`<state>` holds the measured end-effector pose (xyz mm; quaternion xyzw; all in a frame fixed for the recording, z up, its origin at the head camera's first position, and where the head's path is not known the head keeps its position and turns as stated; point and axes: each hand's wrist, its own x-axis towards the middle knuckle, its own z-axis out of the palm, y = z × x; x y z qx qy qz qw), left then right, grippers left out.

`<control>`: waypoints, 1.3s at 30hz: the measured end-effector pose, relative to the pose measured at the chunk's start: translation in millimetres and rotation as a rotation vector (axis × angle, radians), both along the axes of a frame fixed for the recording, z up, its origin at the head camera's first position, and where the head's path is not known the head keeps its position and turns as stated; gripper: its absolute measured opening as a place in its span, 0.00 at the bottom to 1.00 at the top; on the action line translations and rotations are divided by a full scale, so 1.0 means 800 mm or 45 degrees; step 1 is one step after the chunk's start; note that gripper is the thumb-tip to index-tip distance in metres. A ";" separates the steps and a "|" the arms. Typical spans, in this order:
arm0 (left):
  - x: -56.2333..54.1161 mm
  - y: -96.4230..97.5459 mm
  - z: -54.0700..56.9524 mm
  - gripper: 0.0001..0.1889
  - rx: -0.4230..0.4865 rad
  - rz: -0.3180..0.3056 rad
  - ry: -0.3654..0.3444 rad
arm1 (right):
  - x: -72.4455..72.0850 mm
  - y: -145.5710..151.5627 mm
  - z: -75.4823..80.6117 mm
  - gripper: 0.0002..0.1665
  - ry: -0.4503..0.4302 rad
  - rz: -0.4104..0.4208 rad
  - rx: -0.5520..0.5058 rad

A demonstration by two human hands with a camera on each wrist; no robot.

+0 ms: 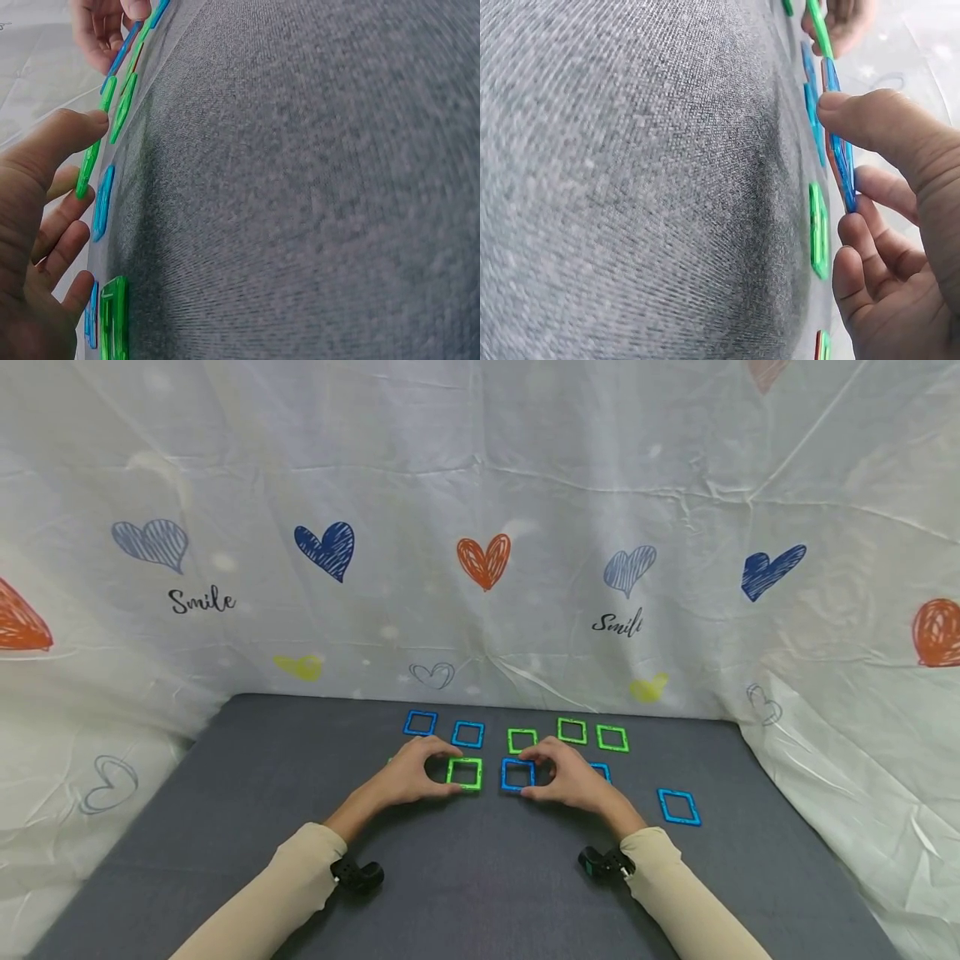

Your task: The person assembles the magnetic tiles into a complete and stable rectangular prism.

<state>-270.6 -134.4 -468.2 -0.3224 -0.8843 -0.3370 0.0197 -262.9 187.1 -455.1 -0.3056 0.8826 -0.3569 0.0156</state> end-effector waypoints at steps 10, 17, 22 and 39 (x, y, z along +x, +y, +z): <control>-0.001 0.009 0.001 0.26 0.030 -0.036 0.015 | -0.001 -0.010 -0.002 0.29 -0.023 -0.016 0.009; -0.002 0.016 0.000 0.26 0.017 -0.024 0.025 | -0.001 -0.017 0.000 0.29 -0.047 -0.015 0.001; -0.002 0.018 -0.001 0.26 -0.003 -0.004 0.022 | -0.002 -0.017 0.000 0.29 -0.039 -0.009 0.001; 0.001 0.021 -0.004 0.28 -0.127 0.045 -0.021 | -0.004 -0.016 -0.008 0.29 -0.083 0.015 0.060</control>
